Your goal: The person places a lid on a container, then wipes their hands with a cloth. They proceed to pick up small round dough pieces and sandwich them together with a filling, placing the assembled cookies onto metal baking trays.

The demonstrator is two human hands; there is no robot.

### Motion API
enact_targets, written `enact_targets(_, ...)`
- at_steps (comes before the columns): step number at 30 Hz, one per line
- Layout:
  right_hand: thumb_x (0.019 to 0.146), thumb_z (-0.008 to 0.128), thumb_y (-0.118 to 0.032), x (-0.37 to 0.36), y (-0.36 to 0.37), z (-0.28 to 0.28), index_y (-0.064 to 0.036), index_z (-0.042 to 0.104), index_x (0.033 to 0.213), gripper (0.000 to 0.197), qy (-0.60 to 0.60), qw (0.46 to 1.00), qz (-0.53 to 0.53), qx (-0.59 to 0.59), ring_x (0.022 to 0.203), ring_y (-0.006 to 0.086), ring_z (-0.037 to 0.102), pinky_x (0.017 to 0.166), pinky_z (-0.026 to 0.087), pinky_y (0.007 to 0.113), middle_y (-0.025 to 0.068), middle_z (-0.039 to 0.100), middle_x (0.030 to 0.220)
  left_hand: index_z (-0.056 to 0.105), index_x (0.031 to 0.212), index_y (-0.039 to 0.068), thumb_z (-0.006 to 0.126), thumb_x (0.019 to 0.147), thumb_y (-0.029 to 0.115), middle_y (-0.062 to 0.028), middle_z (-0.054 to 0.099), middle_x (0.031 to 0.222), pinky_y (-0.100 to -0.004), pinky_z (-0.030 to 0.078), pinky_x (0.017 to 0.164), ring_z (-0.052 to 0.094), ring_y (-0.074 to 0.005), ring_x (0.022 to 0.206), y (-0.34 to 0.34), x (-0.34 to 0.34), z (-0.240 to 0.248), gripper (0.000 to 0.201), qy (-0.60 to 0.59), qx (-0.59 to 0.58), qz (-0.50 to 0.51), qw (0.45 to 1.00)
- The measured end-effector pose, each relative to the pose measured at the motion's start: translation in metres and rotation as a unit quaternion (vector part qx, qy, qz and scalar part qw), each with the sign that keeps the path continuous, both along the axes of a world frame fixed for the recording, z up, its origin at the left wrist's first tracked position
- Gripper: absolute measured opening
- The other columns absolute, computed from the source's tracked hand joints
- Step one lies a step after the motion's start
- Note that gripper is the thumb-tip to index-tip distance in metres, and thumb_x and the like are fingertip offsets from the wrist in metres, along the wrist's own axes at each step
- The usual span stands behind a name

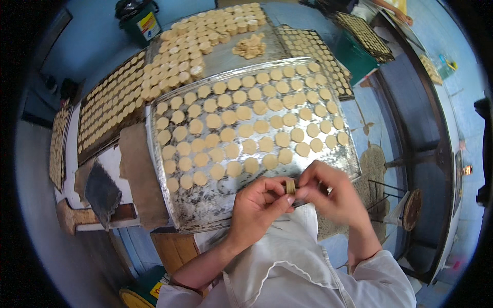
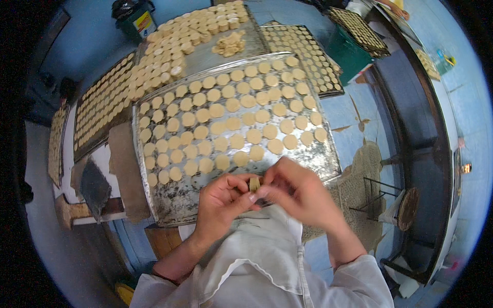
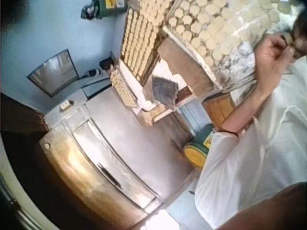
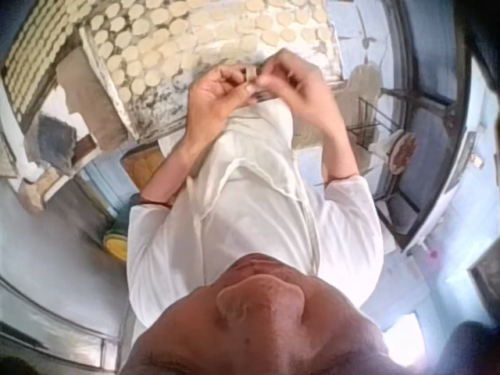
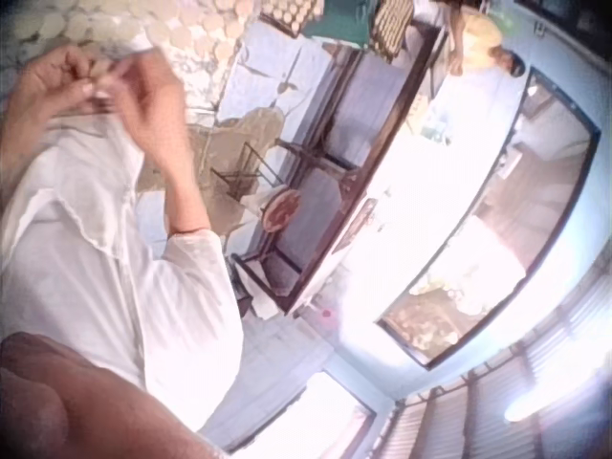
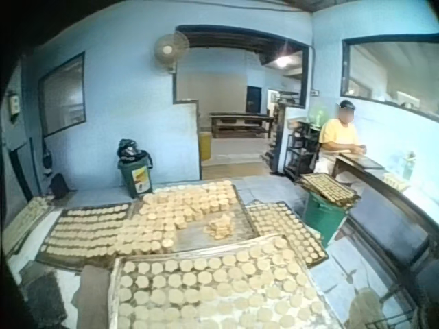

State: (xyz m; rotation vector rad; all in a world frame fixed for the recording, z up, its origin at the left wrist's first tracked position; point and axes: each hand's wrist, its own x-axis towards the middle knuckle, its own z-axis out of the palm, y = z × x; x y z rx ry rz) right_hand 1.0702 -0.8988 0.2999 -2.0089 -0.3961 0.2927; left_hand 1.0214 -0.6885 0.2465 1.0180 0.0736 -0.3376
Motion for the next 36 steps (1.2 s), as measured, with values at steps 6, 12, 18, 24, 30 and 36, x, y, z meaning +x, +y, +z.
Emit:
enact_targets(6, 0.102, 0.073, -0.014, 0.009, 0.034, -0.003, -0.0006, 0.070, 0.100, 0.013, 0.058, 0.998, 0.032, -0.012, 0.069, 0.0107, 0.058, 0.062, 0.045, 0.028, 0.0047, 0.062, 0.082, 0.062, 0.107, -0.005, 0.067, 0.103, -0.003, -0.0238, 0.062, 0.143, -0.0341, 0.067, 0.088, 0.071, -0.0285, 0.120, 0.048, -0.030, 0.014, 0.007, 0.010, 0.010, 0.039, 0.999)
enact_targets(12, 0.096, 0.075, -0.008, -0.001, 0.111, -0.012, -0.0007, 0.073, 0.098, 0.008, -0.106, 0.985, 0.085, -0.106, 0.071, 0.0318, 0.068, 0.064, 0.053, 0.038, 0.0141, 0.069, 0.086, 0.062, 0.110, -0.003, 0.062, 0.106, -0.002, -0.0245, 0.064, 0.141, -0.0392, 0.068, 0.088, 0.068, -0.0353, 0.128, 0.108, -0.082, 0.021, 0.004, 0.021, 0.033, 0.152, 0.988)
enact_targets(18, 0.095, 0.076, -0.007, -0.025, 0.200, -0.029, -0.0016, 0.073, 0.099, 0.008, -0.108, 0.975, 0.186, 0.062, 0.068, 0.0327, 0.068, 0.060, 0.053, 0.040, 0.0134, 0.070, 0.088, 0.062, 0.113, -0.003, 0.063, 0.106, -0.003, -0.0143, 0.065, 0.131, -0.0353, 0.068, 0.090, 0.071, -0.0281, 0.124, 0.152, -0.122, 0.018, 0.007, 0.096, 0.066, 0.258, 0.959)
enact_targets(24, 0.098, 0.078, -0.021, -0.021, 0.217, -0.033, -0.0037, 0.070, 0.098, 0.019, -0.122, 0.968, 0.214, -0.054, 0.066, 0.0268, 0.064, 0.061, 0.049, 0.036, 0.0103, 0.064, 0.083, 0.063, 0.113, -0.003, 0.063, 0.106, -0.002, -0.0135, 0.065, 0.131, -0.0346, 0.068, 0.092, 0.071, -0.0251, 0.123, 0.155, -0.126, 0.006, 0.007, 0.056, 0.065, 0.279, 0.956)
enact_targets(30, 0.099, 0.077, -0.019, -0.023, 0.202, -0.022, -0.0027, 0.069, 0.097, 0.018, -0.069, 0.980, 0.182, -0.026, 0.071, 0.0314, 0.065, 0.063, 0.050, 0.039, 0.0133, 0.065, 0.085, 0.063, 0.111, -0.003, 0.062, 0.107, -0.002, -0.0143, 0.064, 0.135, -0.0356, 0.068, 0.093, 0.069, -0.0241, 0.123, 0.152, -0.117, 0.000, 0.005, 0.023, 0.060, 0.245, 0.968)
enact_targets(36, 0.099, 0.074, -0.016, -0.031, 0.196, -0.008, -0.0033, 0.069, 0.101, 0.014, -0.029, 0.978, 0.204, -0.026, 0.071, 0.0308, 0.064, 0.064, 0.050, 0.039, 0.0129, 0.064, 0.085, 0.063, 0.113, -0.003, 0.060, 0.108, -0.001, -0.0189, 0.063, 0.139, -0.0378, 0.067, 0.093, 0.067, -0.0314, 0.129, 0.148, -0.112, 0.002, 0.006, 0.012, 0.088, 0.212, 0.973)
